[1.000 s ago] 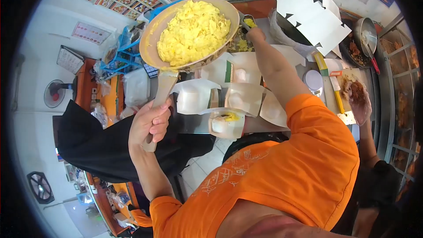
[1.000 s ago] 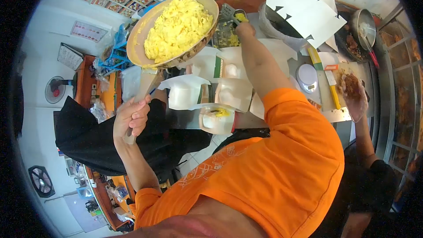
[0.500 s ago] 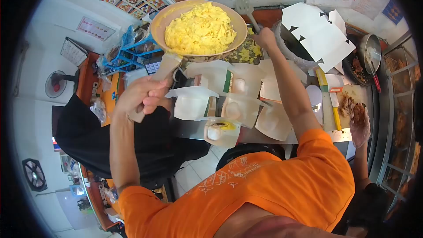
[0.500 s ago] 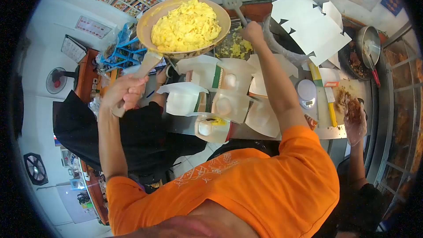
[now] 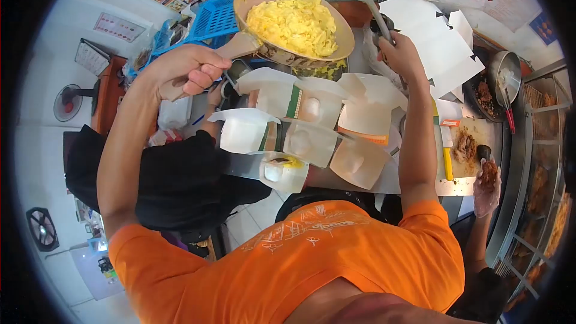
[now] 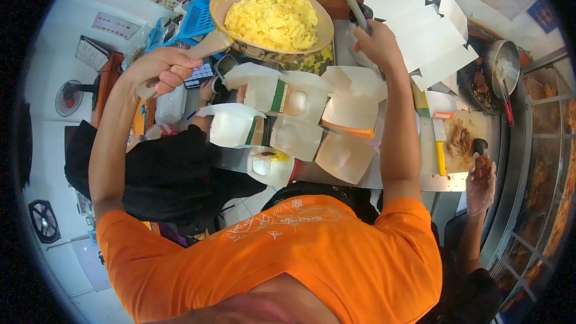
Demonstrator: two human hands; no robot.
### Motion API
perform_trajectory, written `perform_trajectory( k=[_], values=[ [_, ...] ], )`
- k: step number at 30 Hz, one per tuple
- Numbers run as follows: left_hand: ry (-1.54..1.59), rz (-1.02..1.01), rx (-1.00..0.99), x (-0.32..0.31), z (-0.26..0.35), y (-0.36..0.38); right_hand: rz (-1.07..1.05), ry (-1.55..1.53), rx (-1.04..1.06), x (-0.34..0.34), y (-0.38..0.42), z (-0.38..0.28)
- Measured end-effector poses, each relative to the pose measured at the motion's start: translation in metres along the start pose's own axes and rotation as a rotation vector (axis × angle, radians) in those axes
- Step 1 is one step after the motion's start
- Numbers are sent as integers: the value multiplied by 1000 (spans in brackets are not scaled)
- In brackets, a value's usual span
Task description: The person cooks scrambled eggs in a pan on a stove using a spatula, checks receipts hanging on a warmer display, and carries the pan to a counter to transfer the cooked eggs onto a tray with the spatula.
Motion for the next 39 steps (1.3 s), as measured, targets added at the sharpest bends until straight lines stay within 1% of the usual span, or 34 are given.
perform_trajectory(
  k=[1, 3, 5, 7, 9, 11, 13, 14, 16, 18, 20, 22, 24, 26, 31, 33, 34, 36, 37, 39],
  values=[
    [-48, -9, -10, 0, 0, -8, 1, -1, 1, 3, 2, 4],
    [-85, -2, -13, -6, 2, -21, 29, -149, -42, 10, 11, 15],
    [-118, 0, -16, -5, 2, -38, 27, -153, -51, 13, 17, 20],
    [-131, -52, 9, -1, -2, -57, 19, -154, -55, 12, 22, 24],
    [-153, -52, 17, -2, -4, -73, -5, -221, -48, 8, 27, 29],
    [-175, -52, 22, 0, -4, -87, 2, -198, -45, 5, 33, 34],
    [-210, -98, 84, 4, -7, -103, 10, -184, -39, 1, 35, 41],
    [-210, -101, 83, 7, -8, -112, 12, -181, -41, 0, 37, 43],
    [-354, -75, 71, 13, -10, -129, -45, -167, -102, -7, 45, 43],
    [-399, -73, 77, 15, -11, -141, -45, -186, -91, -15, 46, 50],
    [-443, -72, 86, 13, -12, -148, -58, -157, -104, -21, 47, 51],
    [-728, -60, 62, 7, 0, -147, -73, -158, -113, -30, 44, 57],
    [-729, -57, 35, 9, -3, -153, -84, -187, -112, -37, 42, 58],
    [-928, -57, -23, 5, 4, -154, -99, -172, -124, -43, 41, 59],
    [-1011, -52, -11, 0, 7, -153, -130, -131, -132, -60, 33, 61],
    [-1035, -51, -26, -3, 12, -151, -75, -80, -56, -66, 25, 66],
    [-1079, -42, -25, -6, 16, -147, -73, -79, -56, -66, 22, 68],
    [-1121, -31, -22, -5, 19, -144, -122, -60, -134, -71, 17, 72],
    [-1131, -17, -12, 1, 19, -145, -127, -58, -133, -75, 14, 75],
    [-1135, -2, 2, 2, 18, -141, -35, 59, 20, -78, 8, 70]
  ],
)
Point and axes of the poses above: each hand's wrist, its own y-axis away from the middle knuckle, its own x-axis out of the back of the hand, z = x × y, the point moved 5 cm from there along -y, towards the middle knuckle, and after that the axes turned 10 degrees about -x, right-handed, at the moved point
